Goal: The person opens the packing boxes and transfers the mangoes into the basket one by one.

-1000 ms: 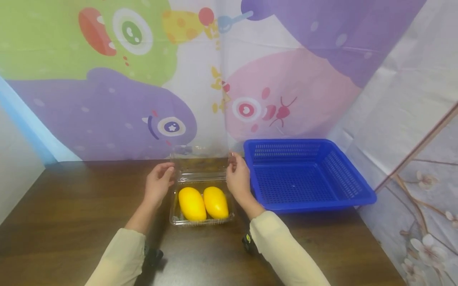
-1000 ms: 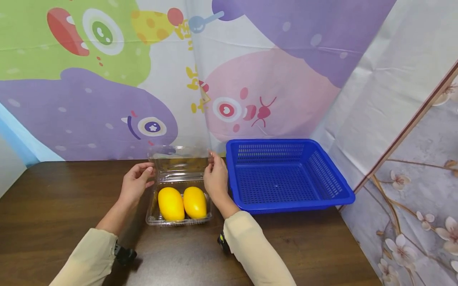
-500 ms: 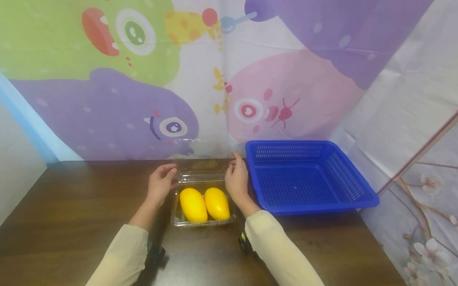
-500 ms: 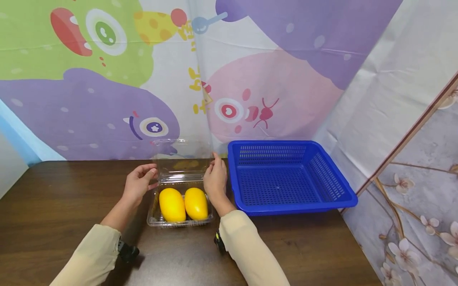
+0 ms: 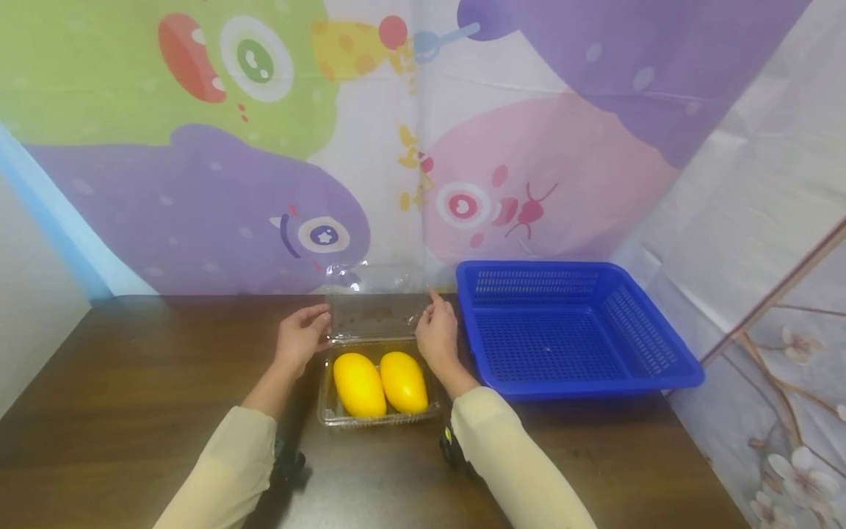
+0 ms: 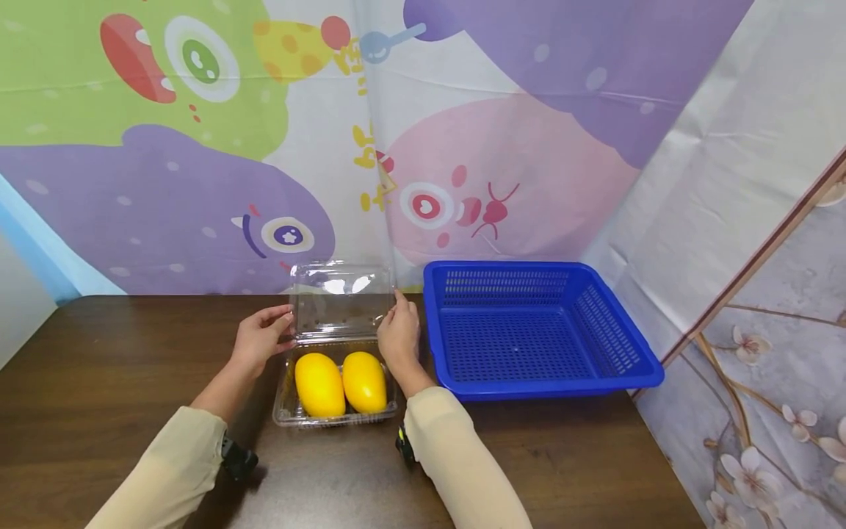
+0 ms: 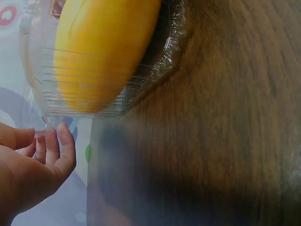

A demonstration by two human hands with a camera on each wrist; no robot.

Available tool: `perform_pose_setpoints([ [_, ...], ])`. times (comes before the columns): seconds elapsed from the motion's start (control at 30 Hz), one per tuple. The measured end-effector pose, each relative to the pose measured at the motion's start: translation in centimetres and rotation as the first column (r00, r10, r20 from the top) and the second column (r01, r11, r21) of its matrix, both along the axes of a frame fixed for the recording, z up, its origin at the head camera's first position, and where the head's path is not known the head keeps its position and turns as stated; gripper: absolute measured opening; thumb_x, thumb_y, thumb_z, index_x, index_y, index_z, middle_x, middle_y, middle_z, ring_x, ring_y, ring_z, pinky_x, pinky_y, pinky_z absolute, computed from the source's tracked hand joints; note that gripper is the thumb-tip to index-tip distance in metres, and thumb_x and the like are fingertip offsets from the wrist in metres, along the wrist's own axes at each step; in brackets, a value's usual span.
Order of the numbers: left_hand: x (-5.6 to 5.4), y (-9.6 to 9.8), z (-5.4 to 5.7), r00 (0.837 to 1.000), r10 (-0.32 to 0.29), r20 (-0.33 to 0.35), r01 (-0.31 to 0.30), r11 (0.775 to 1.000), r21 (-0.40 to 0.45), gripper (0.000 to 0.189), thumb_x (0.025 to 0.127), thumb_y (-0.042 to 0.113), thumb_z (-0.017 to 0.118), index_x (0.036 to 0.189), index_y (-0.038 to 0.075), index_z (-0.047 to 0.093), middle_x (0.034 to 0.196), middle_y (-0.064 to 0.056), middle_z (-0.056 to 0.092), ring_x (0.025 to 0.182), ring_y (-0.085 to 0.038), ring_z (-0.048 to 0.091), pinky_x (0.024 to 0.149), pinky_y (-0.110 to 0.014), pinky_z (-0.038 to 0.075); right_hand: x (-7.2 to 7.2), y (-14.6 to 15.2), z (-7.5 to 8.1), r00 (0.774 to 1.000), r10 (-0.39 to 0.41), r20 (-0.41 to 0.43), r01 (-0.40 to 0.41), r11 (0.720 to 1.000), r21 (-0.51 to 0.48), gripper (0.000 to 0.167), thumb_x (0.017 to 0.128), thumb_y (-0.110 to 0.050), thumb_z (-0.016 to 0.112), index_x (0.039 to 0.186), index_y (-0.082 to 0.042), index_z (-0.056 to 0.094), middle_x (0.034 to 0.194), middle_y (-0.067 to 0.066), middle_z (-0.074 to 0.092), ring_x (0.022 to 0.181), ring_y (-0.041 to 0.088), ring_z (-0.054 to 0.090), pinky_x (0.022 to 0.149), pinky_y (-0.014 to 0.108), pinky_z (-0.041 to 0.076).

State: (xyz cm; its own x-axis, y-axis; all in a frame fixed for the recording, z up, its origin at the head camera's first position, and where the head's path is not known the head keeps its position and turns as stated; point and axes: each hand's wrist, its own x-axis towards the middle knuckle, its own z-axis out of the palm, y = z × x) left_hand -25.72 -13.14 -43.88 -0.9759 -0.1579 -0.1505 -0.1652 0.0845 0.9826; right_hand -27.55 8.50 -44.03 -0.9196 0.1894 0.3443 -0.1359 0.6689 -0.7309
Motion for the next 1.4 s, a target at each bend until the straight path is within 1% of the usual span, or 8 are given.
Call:
perform_pose_setpoints([
  [0.1,-0.1,0.0,-0.2,1.0,0.005,0.015,-0.005,1.0,-0.001,0.038,0.096,0.012,0.049,0.132,-0.003,0.047,0.115,-0.019,0.053,0.081,-0.011,0.055,0.069,-0.02,0.056,0.0,-0.1,-0.1,1.0,-0.001,-0.013,0.001,1.0,0.001,0.036,0.09,0.001,0.05,0.126,0.005,0.054,0.09,0.018,0.059,0.081,0.029,0.055,0.078,0.041,0.05],
  [0.23,-0.2,0.0,-0.4,1.0,0.014,0.025,-0.013,1.0,-0.011,0.038,0.096,0.011,0.048,0.131,-0.004,0.047,0.114,-0.02,0.054,0.075,-0.008,0.053,0.065,-0.017,0.055,0.0,-0.1,-0.3,1.0,-0.001,-0.015,0.001,0.999,0.037,0.032,0.09,0.0,0.049,0.121,0.007,0.057,0.096,0.023,0.062,0.089,0.035,0.059,0.082,0.044,0.051],
  [0.4,-0.2,0.1,-0.7,0.999,0.022,0.028,-0.021,1.0,-0.019,0.038,0.097,0.013,0.049,0.13,-0.006,0.049,0.094,-0.013,0.058,0.068,-0.007,0.053,0.062,-0.017,0.055,-0.1,-0.1,-0.6,1.0,-0.001,0.013,0.0,0.998,0.069,0.03,0.091,-0.002,0.049,0.117,0.008,0.06,0.098,0.024,0.062,0.092,0.037,0.06,0.086,0.045,0.05],
  [0.5,-0.2,0.2,-0.8,0.999,0.023,0.035,-0.023,1.0,-0.018,0.039,0.097,0.014,0.049,0.13,-0.006,0.048,0.09,-0.011,0.057,0.067,-0.007,0.053,0.061,-0.017,0.055,-0.1,-0.1,-0.6,0.999,-0.001,0.033,-0.001,0.998,0.064,0.03,0.091,-0.002,0.05,0.117,0.008,0.06,0.099,0.024,0.062,0.093,0.037,0.06,0.087,0.044,0.05],
  [0.9,-0.1,0.4,-1.2,0.998,0.024,0.057,-0.023,0.999,-0.023,0.04,0.098,0.015,0.045,0.132,-0.007,0.046,0.104,-0.019,0.056,0.066,-0.006,0.052,0.058,-0.015,0.053,-0.1,-0.2,-0.8,0.993,-0.006,0.115,-0.001,0.998,0.064,0.031,0.091,-0.003,0.049,0.118,0.008,0.06,0.104,0.025,0.062,0.099,0.037,0.058,0.092,0.044,0.048],
  [1.1,-0.1,0.3,-1.4,0.997,0.032,0.065,-0.031,0.999,-0.019,0.04,0.098,0.015,0.046,0.13,-0.008,0.048,0.099,-0.018,0.056,0.065,-0.006,0.052,0.057,-0.015,0.053,-0.1,-0.2,-1.0,0.99,-0.007,0.139,-0.004,0.997,0.083,0.03,0.092,-0.004,0.049,0.117,0.008,0.06,0.105,0.024,0.062,0.1,0.037,0.058,0.092,0.044,0.048],
  [1.3,0.0,0.4,-1.4,0.997,0.022,0.076,-0.02,0.999,-0.027,0.04,0.098,0.014,0.045,0.13,-0.009,0.047,0.098,-0.017,0.057,0.065,-0.006,0.052,0.057,-0.016,0.053,0.0,-0.1,-1.0,0.99,-0.002,0.143,-0.009,0.997,0.08,0.029,0.091,-0.004,0.05,0.115,0.008,0.061,0.104,0.025,0.063,0.099,0.038,0.058,0.092,0.044,0.048],
  [1.4,-0.1,0.4,-1.5,0.997,0.022,0.08,-0.02,0.999,-0.029,0.04,0.098,0.015,0.045,0.13,-0.009,0.048,0.1,-0.017,0.056,0.064,-0.006,0.052,0.057,-0.015,0.052,0.0,-0.1,-1.0,0.989,-0.002,0.145,-0.009,0.997,0.073,0.029,0.091,-0.004,0.05,0.115,0.008,0.061,0.104,0.025,0.063,0.099,0.038,0.058,0.091,0.045,0.048],
])
